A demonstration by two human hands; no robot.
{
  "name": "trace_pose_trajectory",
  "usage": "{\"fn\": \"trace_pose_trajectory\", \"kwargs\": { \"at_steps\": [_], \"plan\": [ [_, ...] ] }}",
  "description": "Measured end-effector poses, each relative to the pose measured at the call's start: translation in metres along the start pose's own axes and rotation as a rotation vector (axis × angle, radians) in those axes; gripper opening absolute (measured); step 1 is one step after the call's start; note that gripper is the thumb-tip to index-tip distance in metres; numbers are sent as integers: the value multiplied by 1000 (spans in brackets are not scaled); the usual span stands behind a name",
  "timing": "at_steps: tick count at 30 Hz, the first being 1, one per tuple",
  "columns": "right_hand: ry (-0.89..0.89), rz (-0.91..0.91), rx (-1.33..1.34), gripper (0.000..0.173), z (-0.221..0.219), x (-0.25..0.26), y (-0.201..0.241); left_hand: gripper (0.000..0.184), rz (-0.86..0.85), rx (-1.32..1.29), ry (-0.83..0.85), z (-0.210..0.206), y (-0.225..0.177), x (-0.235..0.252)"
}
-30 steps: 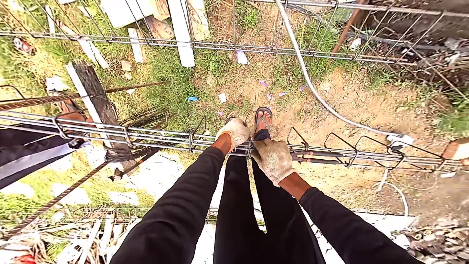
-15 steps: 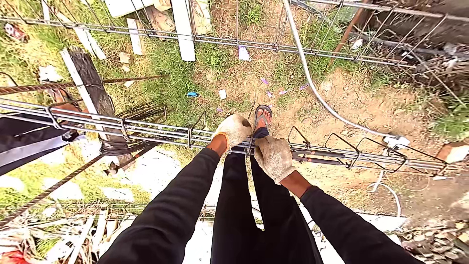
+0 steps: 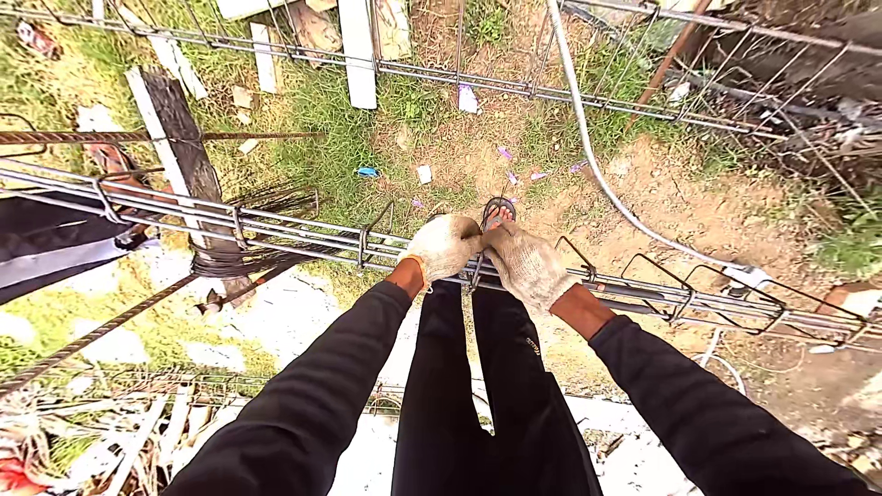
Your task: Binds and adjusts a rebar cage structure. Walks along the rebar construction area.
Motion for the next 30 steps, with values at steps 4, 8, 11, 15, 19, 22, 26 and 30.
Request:
{"fn": "trace_pose_trajectory", "kwargs": {
  "at_steps": [4,8,11,15,19,22,26,30],
  "plan": [
    [-129,222,-99,19,-1,-5,2,23,1,27,15,0,-1,1],
    [-84,452,-107,30,7,-5,2,19,26,11,17,-2,2,1],
    [7,428,-161,26,9,3,1,18,-21,1,29,-1,1,1],
    [-13,290,-213,17,15,4,5,12,-150,-50,72,1,0,-1],
    [-113,88,-204,31,22,10,18,15,-146,45,80,5,-5,-12],
    [-100,-66,-245,32,18,9,21,19,-157,130,19,-2,-6,-13],
    [-76,-245,-82,30,15,-8,19,17,-202,203,-93,-12,-8,-17],
    [66,-402,72,26,25,-21,23,20,-237,156,-95,-12,-4,-17]
  ]
}}
Point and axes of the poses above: each hand's wrist, its own x-axis towards the middle knuckle, its own z-axis out of the back of the hand, y = z × x, the point moved 4 cm from there along x, towards the middle knuckle, and after that the axes turned 6 degrees about x, right-handed, at the moved point
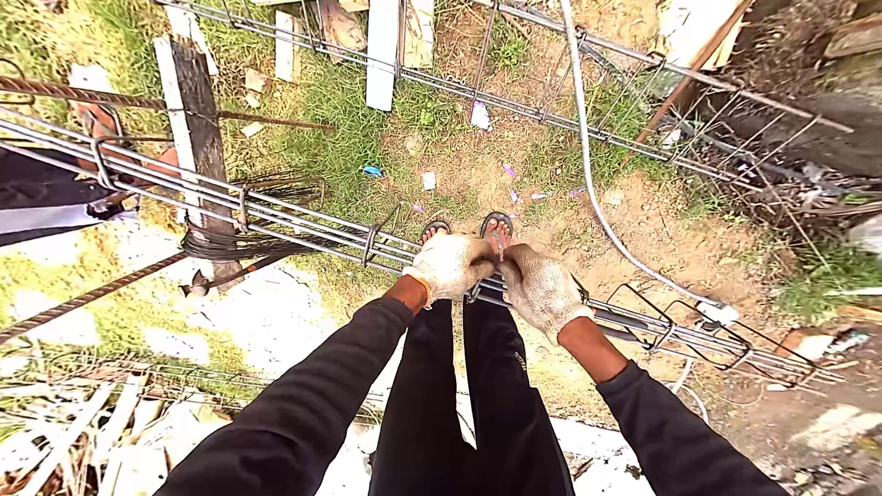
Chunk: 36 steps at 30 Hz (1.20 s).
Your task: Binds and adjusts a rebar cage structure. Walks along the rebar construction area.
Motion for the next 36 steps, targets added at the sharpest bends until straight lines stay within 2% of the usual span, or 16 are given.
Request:
{"fn": "trace_pose_trajectory", "kwargs": {
  "at_steps": [4,7,12,14,17,19,21,24,27,28,31,36],
  "plan": [
    [70,-26,33,21,0,-25,4,26,-9,-80,32,3,4,3],
    [53,-19,46,19,-7,-26,0,47,57,-137,90,8,4,4],
    [20,9,53,19,-9,-26,-3,42,4,-180,189,14,3,1],
    [10,22,54,17,-9,-27,-3,46,-56,-53,194,14,-3,1],
    [8,17,65,17,-13,-27,-5,61,-141,198,67,5,-15,-6],
    [40,-11,79,19,-17,-21,-4,76,-120,288,20,0,-20,-11],
    [43,1,91,19,-20,-19,-4,79,-69,291,-28,-6,-21,-16],
    [39,-7,100,20,-19,-19,-4,70,-66,114,-154,-10,-15,-23],
    [76,-31,78,23,-26,-12,-9,36,-83,-89,-247,-5,-7,-21],
    [73,-30,68,22,-28,-10,-11,30,-96,-99,-241,-4,-5,-18],
    [19,9,81,22,-28,-13,-10,23,-115,-113,-164,2,-4,-10],
    [72,-27,156,25,-29,-6,-8,23,27,-48,-135,-2,-4,-1]
  ]
}}
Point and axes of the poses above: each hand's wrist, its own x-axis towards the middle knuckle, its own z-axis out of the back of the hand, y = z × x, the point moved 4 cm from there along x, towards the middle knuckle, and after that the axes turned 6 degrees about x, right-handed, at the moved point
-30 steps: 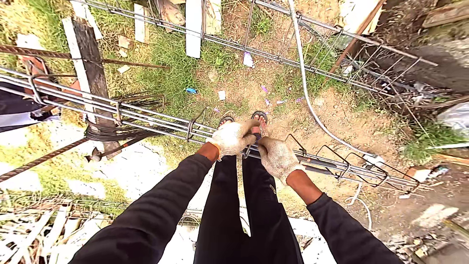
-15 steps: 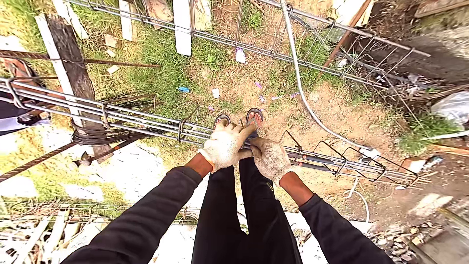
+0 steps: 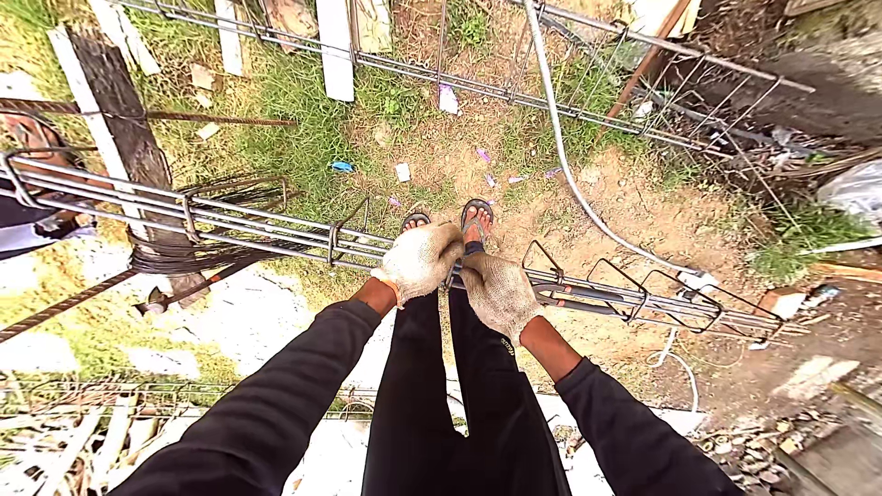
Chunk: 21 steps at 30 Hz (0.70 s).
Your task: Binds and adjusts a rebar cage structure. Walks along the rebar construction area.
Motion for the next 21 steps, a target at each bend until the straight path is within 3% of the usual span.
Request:
{"fn": "trace_pose_trajectory", "kwargs": {
  "at_steps": [6,10,13,17,21],
  "plan": [
    [106,64,-114,23,8,3,-3,23,159,-13,5,3,0,2],
    [62,66,-60,22,2,-3,-3,21,163,-3,-26,3,-1,2],
    [27,67,7,22,-6,-9,-6,20,163,-12,52,2,3,7],
    [-45,20,104,23,-16,-14,-2,17,26,-19,169,6,6,25],
    [-51,-115,197,24,-18,-24,16,17,-217,181,352,12,-12,45]
  ]
}}
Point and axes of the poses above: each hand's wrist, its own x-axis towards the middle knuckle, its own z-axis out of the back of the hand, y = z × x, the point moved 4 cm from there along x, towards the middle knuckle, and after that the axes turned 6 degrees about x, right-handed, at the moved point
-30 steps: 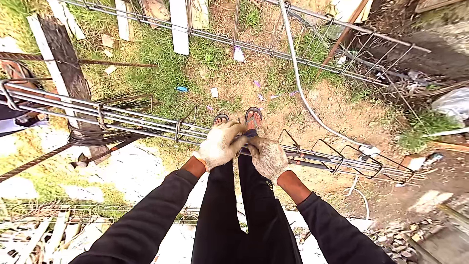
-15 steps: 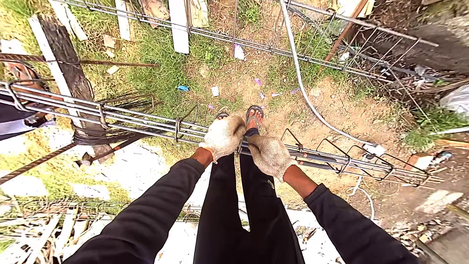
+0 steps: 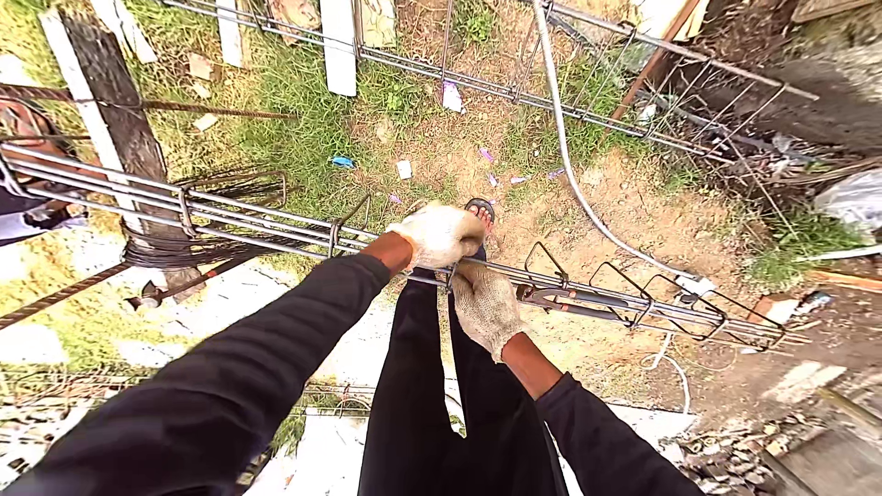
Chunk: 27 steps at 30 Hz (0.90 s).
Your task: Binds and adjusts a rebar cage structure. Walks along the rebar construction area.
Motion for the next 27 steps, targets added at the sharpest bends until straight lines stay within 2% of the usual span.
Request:
{"fn": "trace_pose_trajectory", "kwargs": {
  "at_steps": [2,4,6,9,12,14,16,20,23,27],
  "plan": [
    [4,-34,33,26,-1,-3,7,17,-116,118,115,8,-13,9],
    [-28,1,-11,26,-4,3,10,15,-170,151,145,13,-14,13],
    [-31,39,-71,26,-5,7,8,14,-138,49,74,12,-5,8],
    [1,28,-116,26,-3,7,9,30,35,-262,-75,6,10,-15],
    [18,31,-180,26,-1,7,9,28,189,-254,-213,-4,8,-39],
    [31,39,-237,25,2,6,14,27,200,-111,-195,-16,-2,-47],
    [58,41,-306,24,5,4,21,33,211,-52,-140,-17,-15,-53],
    [179,-6,-487,25,14,11,36,39,176,-50,-198,-26,-8,-46],
    [175,121,-521,18,29,10,49,32,163,-97,-204,-30,-3,-43],
    [318,174,-762,16,41,29,82,28,198,-172,-148,-25,-4,-41]
  ]
}}
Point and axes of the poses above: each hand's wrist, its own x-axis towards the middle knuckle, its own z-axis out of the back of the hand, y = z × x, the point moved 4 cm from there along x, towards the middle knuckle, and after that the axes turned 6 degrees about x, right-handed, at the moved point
